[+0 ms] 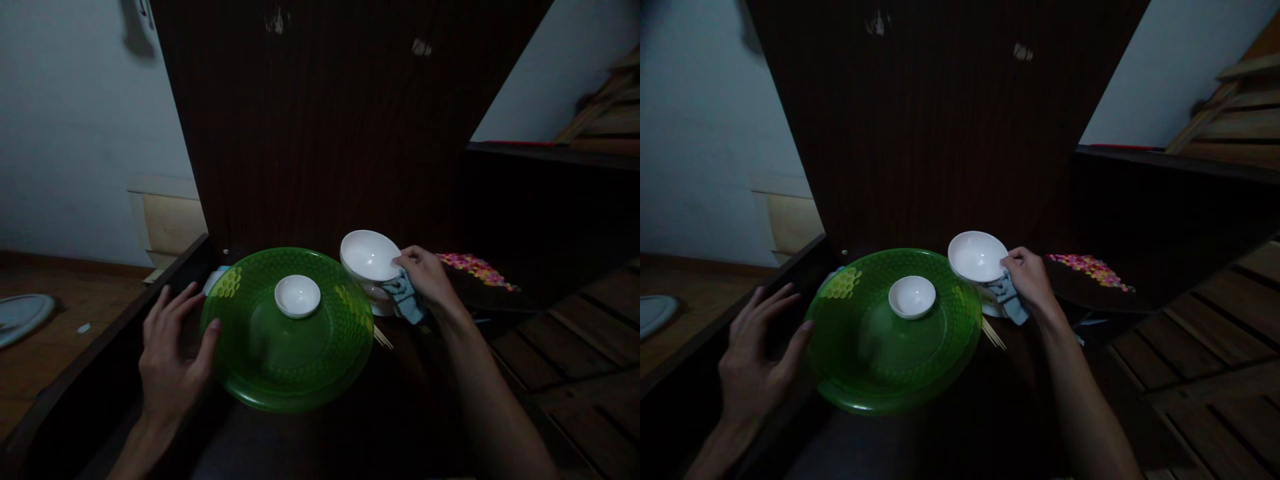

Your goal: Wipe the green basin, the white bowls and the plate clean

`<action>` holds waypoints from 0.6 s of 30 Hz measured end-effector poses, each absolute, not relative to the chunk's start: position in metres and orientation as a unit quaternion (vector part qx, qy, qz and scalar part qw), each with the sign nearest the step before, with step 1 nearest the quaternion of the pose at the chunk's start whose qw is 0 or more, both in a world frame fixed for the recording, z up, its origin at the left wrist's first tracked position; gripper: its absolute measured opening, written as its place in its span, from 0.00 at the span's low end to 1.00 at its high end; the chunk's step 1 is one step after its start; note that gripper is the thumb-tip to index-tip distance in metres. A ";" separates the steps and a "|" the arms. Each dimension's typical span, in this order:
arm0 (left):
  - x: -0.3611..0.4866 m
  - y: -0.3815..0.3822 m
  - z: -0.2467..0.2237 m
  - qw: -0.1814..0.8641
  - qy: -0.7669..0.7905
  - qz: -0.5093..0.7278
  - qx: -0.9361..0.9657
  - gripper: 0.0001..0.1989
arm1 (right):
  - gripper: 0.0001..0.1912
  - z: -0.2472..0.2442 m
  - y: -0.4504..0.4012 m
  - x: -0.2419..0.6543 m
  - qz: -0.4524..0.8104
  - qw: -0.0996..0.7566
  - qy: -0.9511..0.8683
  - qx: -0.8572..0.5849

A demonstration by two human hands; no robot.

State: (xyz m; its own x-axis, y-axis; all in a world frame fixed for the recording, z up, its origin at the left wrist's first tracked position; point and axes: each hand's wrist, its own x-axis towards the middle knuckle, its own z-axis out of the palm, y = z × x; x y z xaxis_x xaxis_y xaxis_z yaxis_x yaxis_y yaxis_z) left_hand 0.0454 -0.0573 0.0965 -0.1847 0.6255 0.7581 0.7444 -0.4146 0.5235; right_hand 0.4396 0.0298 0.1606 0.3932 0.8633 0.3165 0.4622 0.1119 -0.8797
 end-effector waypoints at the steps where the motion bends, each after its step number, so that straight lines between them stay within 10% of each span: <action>1: 0.051 -0.056 0.104 0.029 -0.523 -0.543 -0.656 0.18 | 0.10 0.164 0.027 0.426 0.235 0.543 -0.516 -0.619; 8: 0.080 -0.025 0.141 -0.525 -0.444 -0.441 -0.577 0.33 | 0.10 0.166 0.013 0.341 0.463 0.542 -0.495 -0.497; 18: 0.092 -0.003 0.152 -0.634 -0.381 -0.428 -0.520 0.29 | 0.15 0.144 0.013 0.304 0.505 0.540 -0.476 -0.477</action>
